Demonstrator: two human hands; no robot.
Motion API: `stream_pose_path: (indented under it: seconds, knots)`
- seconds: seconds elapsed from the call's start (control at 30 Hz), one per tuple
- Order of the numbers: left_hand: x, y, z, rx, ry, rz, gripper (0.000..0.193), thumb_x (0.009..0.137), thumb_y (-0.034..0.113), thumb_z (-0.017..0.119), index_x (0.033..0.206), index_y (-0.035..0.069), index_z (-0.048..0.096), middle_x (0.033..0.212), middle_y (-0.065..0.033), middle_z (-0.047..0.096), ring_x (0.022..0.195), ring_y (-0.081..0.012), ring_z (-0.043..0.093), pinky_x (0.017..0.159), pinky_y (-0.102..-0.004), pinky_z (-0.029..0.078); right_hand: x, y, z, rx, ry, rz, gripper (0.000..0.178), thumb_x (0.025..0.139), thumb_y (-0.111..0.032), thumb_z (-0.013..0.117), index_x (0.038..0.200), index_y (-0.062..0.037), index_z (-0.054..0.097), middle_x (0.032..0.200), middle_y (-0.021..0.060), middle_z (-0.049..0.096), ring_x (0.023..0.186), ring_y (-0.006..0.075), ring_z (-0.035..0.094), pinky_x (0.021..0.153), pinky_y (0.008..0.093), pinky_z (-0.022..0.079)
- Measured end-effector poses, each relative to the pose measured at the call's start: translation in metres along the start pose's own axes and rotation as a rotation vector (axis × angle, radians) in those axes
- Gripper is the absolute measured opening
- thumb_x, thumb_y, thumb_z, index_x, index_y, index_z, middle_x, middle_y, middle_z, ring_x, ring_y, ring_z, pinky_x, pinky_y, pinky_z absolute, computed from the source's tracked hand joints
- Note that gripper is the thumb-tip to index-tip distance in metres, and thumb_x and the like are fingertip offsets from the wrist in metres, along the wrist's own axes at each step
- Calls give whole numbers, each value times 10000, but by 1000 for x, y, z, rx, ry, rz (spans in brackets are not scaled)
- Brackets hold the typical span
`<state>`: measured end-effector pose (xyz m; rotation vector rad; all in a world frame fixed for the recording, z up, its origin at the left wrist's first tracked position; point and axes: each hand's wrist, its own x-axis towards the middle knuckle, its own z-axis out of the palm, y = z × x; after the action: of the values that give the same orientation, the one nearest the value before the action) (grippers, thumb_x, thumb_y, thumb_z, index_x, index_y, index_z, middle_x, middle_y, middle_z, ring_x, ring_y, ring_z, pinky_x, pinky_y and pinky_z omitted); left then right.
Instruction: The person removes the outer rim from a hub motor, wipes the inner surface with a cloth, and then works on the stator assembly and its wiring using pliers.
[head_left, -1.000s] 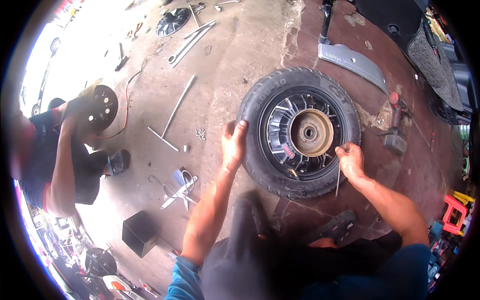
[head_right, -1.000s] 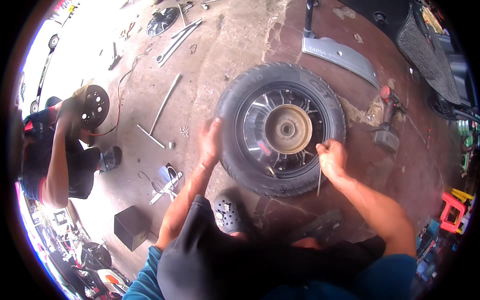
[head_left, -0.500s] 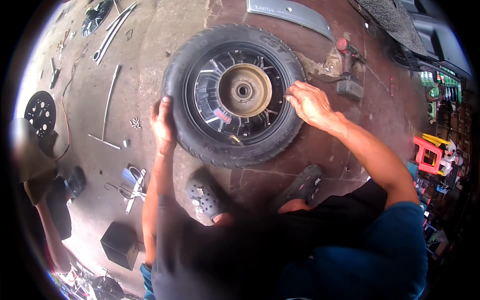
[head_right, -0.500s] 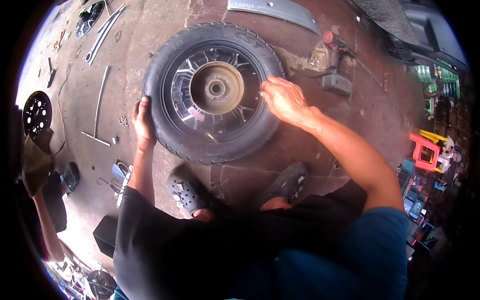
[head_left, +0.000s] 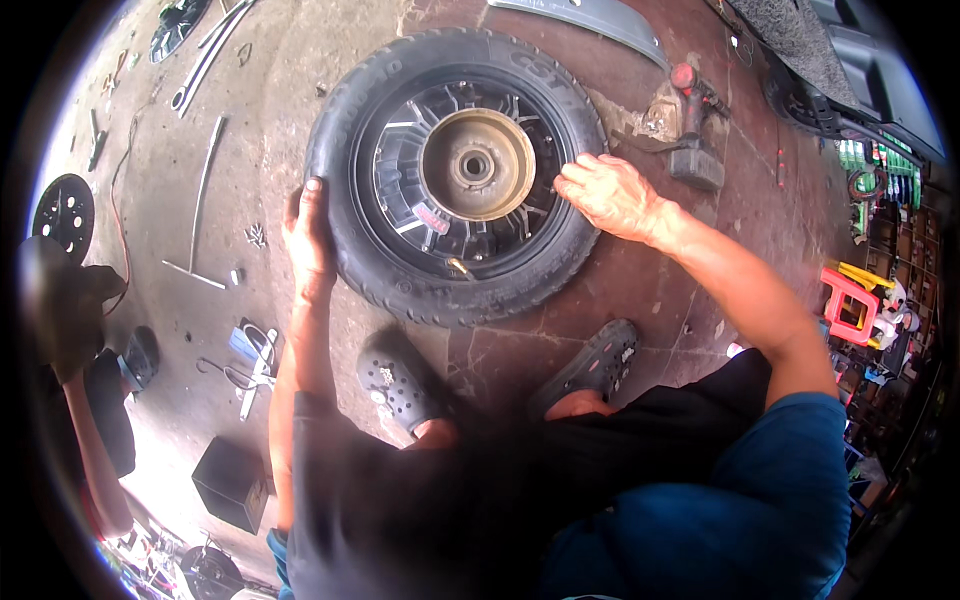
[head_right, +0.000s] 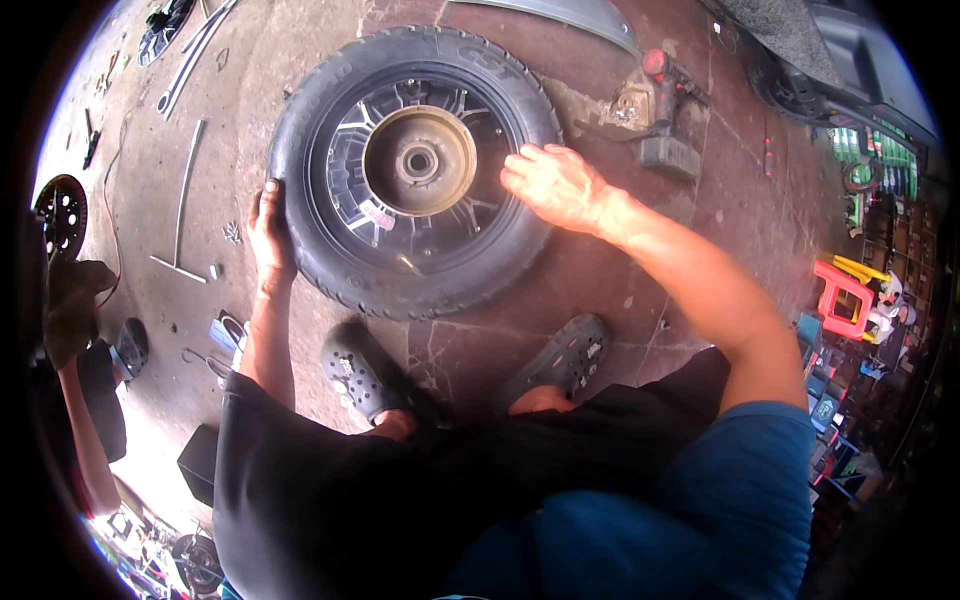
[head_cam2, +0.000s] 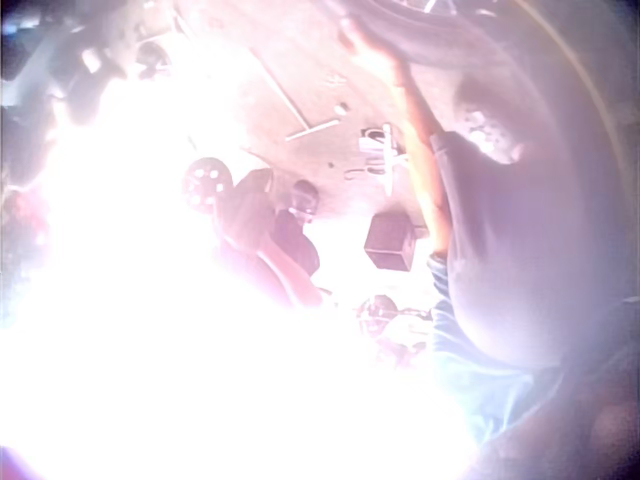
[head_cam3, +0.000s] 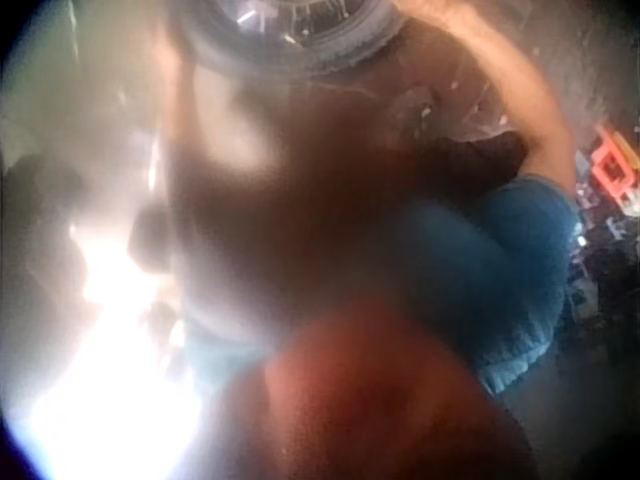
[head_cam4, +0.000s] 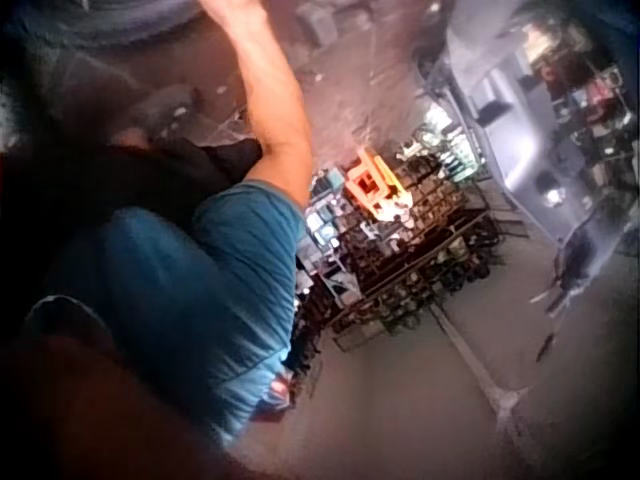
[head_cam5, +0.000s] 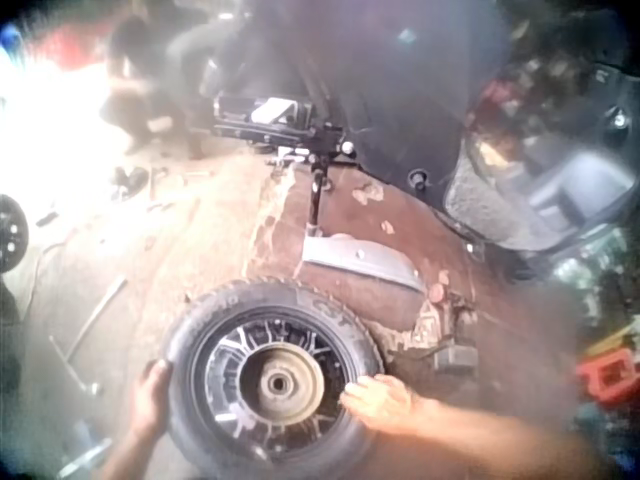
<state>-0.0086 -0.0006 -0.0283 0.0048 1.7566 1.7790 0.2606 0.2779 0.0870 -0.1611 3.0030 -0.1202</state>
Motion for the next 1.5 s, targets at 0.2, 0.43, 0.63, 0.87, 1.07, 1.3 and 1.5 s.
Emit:
stream_pose_path:
  seconds: [0.2,0.43,0.63,0.87,1.07,1.3,1.5]
  knots:
    - [4,-6,-3,20,10,16,534,906,399,641,1171,-60,583,1029,-115,633,929,-174,561,858,-313,449,12,16,-10,-142,-82,-344,233,728,-164,590,928,-51,630,862,16,554,818,184,557,709,324,475]
    - [-1,0,0,21,11,9,514,915,392,630,1166,-55,594,1020,-112,635,906,-167,563,836,-314,458,6,8,2,-26,-16,-137,166,734,-129,631,876,-50,598,850,58,545,781,227,565,651,350,498]
    - [1,-3,-3,40,42,12,553,901,411,645,1160,-75,595,1013,-127,640,919,-185,572,852,-314,459,3,-31,20,276,135,469,124,833,-130,636,900,-35,594,860,134,609,777,352,635,669,444,537]
    - [3,-7,7,23,100,18,550,893,408,654,1138,-83,611,975,-125,642,878,-180,560,823,-319,462,38,-51,29,777,97,1575,170,806,-199,686,804,-32,656,744,131,671,711,278,656,636,390,506]
    - [9,-8,-1,91,94,-3,574,883,432,661,1134,-82,614,983,-132,644,888,-184,566,827,-321,464,31,-43,27,953,141,1552,160,789,-190,679,759,-34,653,672,60,631,612,164,590,580,347,468]
    - [6,-11,1,66,50,33,603,882,453,658,1158,-81,602,1025,-152,646,936,-195,580,868,-325,460,1,-23,4,684,137,942,160,906,-138,612,840,8,610,686,32,585,633,179,574,626,333,473]
    - [2,-4,-3,131,66,45,580,886,442,653,1154,-70,608,1018,-144,653,941,-194,582,869,-328,458,-3,-20,6,133,64,313,131,870,-121,627,946,-14,624,924,167,600,834,376,598,717,416,520]
